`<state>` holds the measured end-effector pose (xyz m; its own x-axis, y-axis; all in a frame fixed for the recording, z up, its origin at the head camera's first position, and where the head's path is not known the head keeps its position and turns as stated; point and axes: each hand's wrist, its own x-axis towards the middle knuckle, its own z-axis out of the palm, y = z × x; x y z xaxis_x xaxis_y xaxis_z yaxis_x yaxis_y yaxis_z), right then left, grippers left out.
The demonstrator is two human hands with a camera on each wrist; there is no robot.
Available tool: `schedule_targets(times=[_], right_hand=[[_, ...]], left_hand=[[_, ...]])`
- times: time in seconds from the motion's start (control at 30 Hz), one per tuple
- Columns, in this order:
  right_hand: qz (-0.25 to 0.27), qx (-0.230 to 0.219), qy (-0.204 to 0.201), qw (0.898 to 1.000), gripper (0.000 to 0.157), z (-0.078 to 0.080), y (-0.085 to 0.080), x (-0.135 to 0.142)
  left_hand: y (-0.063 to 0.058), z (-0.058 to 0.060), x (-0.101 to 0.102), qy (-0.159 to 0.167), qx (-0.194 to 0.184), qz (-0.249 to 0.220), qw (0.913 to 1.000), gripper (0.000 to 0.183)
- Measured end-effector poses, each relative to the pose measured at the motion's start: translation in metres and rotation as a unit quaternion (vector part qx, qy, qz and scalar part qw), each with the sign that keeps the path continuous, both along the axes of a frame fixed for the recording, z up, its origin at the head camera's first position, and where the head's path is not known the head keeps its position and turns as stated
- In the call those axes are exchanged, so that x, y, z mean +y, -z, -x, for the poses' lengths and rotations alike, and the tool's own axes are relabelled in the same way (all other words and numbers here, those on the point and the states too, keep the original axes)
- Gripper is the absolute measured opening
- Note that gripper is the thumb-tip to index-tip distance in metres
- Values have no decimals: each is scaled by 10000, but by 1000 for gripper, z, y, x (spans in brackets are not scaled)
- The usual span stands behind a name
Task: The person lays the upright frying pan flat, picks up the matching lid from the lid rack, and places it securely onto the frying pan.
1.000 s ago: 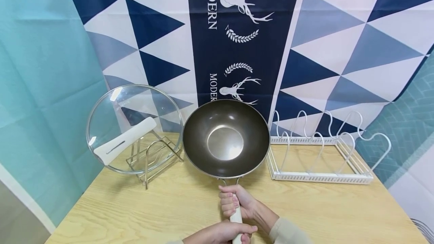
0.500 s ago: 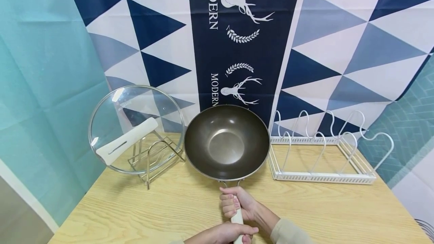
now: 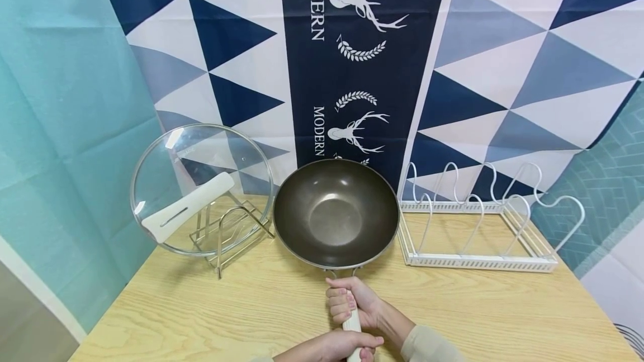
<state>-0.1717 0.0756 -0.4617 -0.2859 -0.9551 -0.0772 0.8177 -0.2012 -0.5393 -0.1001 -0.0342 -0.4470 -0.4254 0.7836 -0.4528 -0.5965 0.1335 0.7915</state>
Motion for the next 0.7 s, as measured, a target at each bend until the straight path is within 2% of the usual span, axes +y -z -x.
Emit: schedule_targets(times=[0.13, 0.4, 0.7], right_hand=[[15, -67, -32, 10000, 46, 0, 0, 0], [-16, -311, -74, 9995, 46, 1, -3, 1], [9, -504, -264, 9984, 46, 3, -5, 4]], left_hand=[[0, -1, 0, -35, 64, -43, 10000, 37], [-5, -2, 2, -316, -861, -274, 9954, 35], [-9, -4, 6, -580, -1319, -225, 9893, 36]])
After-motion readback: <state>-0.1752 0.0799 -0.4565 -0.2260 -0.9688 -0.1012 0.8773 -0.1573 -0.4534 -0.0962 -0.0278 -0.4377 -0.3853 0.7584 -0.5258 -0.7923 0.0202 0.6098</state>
